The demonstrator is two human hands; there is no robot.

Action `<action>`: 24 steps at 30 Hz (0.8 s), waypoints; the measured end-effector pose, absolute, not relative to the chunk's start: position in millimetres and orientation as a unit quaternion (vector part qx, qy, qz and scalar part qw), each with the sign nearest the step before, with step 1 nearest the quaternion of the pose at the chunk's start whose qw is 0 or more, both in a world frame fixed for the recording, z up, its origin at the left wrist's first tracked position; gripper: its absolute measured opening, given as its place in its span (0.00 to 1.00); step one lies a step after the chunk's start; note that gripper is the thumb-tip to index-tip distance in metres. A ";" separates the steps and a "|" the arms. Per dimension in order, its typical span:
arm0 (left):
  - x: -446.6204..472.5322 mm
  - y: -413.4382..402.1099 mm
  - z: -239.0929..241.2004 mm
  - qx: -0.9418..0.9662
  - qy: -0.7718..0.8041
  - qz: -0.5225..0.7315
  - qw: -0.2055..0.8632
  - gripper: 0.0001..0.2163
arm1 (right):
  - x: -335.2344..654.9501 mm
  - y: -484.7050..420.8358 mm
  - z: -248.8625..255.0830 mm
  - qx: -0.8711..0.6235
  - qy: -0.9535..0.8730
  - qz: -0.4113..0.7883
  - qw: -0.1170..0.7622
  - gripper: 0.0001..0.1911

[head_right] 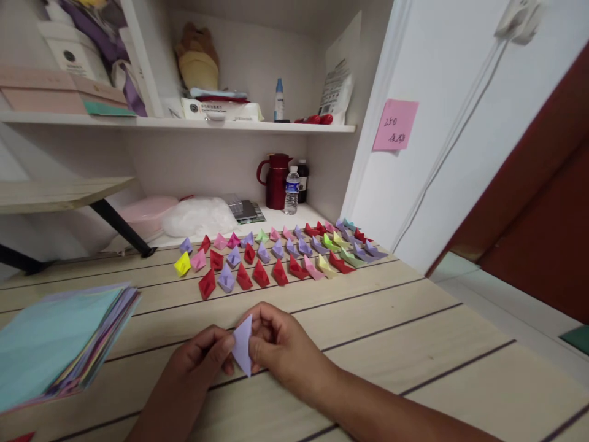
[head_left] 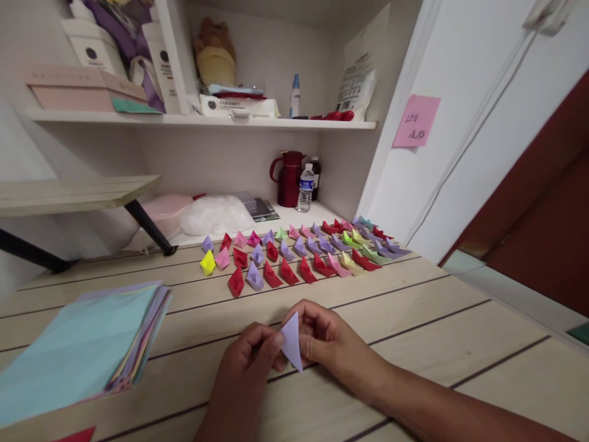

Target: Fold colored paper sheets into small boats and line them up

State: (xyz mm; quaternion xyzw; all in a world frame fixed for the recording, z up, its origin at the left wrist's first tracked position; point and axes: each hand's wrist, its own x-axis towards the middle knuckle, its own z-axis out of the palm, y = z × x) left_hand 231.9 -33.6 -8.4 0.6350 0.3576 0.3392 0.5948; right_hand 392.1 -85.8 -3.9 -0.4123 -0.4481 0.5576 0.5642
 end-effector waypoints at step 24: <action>240.1 -51.5 -22.6 0.510 0.160 0.270 0.801 0.14 | 393.5 -107.5 7.3 -0.468 -0.702 0.090 0.530 0.15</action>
